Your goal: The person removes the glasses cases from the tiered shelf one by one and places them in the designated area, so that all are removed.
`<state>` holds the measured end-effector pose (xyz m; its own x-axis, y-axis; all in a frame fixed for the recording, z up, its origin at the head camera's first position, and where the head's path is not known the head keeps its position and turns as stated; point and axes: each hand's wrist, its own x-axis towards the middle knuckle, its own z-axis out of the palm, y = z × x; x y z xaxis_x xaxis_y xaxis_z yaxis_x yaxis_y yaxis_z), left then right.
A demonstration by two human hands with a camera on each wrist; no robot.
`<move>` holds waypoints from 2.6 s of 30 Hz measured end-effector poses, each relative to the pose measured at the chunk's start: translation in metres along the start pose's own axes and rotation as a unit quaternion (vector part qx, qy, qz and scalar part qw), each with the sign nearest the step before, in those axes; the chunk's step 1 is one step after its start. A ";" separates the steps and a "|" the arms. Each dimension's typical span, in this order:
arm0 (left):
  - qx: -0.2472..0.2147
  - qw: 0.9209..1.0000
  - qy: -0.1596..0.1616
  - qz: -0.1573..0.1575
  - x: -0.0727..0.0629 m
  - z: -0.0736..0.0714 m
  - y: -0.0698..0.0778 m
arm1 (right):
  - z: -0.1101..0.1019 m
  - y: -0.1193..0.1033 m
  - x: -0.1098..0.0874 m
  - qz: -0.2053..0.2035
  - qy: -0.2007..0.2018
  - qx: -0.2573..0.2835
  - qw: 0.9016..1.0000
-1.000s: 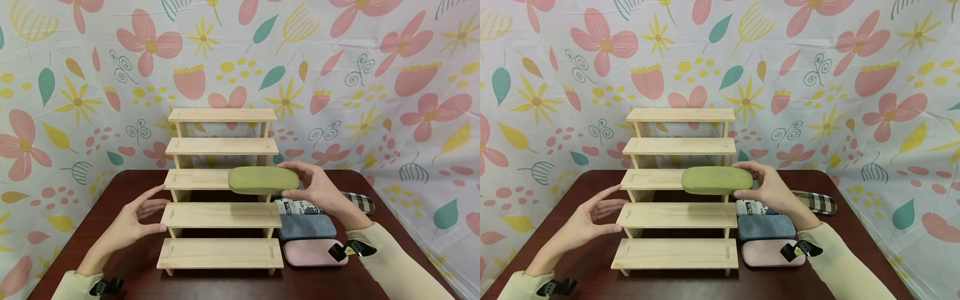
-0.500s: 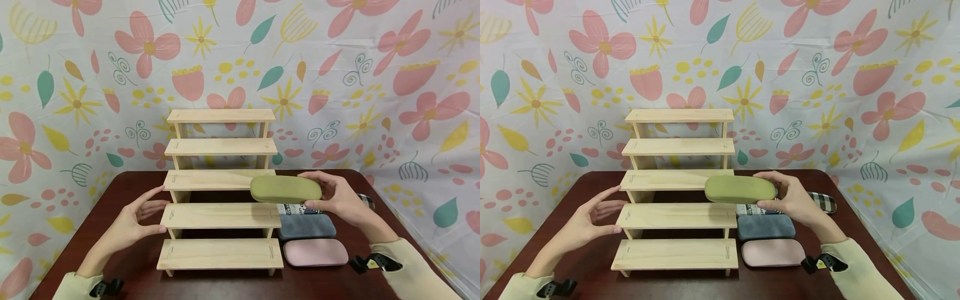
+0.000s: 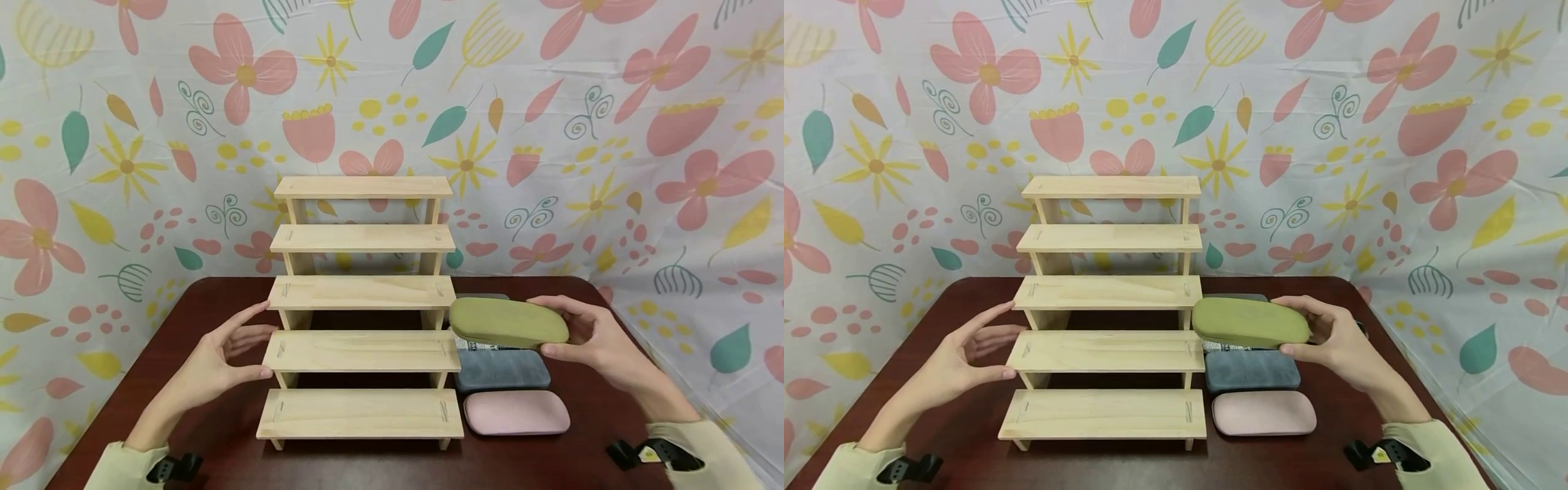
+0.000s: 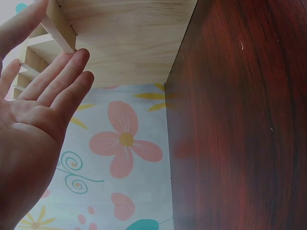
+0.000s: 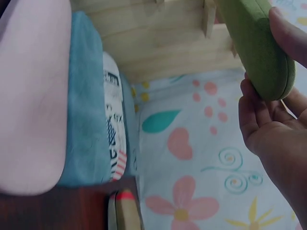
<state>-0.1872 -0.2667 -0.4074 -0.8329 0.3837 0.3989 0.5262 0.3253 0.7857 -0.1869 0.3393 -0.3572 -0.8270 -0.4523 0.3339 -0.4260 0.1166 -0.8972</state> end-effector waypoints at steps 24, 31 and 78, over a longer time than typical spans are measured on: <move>-0.002 1.000 -0.005 -0.002 0.001 0.000 0.000 | -0.056 0.046 -0.078 0.068 0.048 0.008 0.996; -0.005 1.000 -0.005 0.000 0.001 0.000 -0.001 | -0.075 0.061 -0.096 0.101 0.068 -0.031 0.992; 0.008 1.000 -0.001 -0.007 0.001 -0.001 0.000 | -0.124 0.108 -0.130 0.275 0.061 -0.127 0.951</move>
<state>-0.1877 -0.2673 -0.4064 -0.8401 0.3813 0.3859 0.5164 0.3440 0.7842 -0.1706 0.5206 -0.4614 -0.9802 -0.1564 -0.1212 0.0217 0.5236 -0.8517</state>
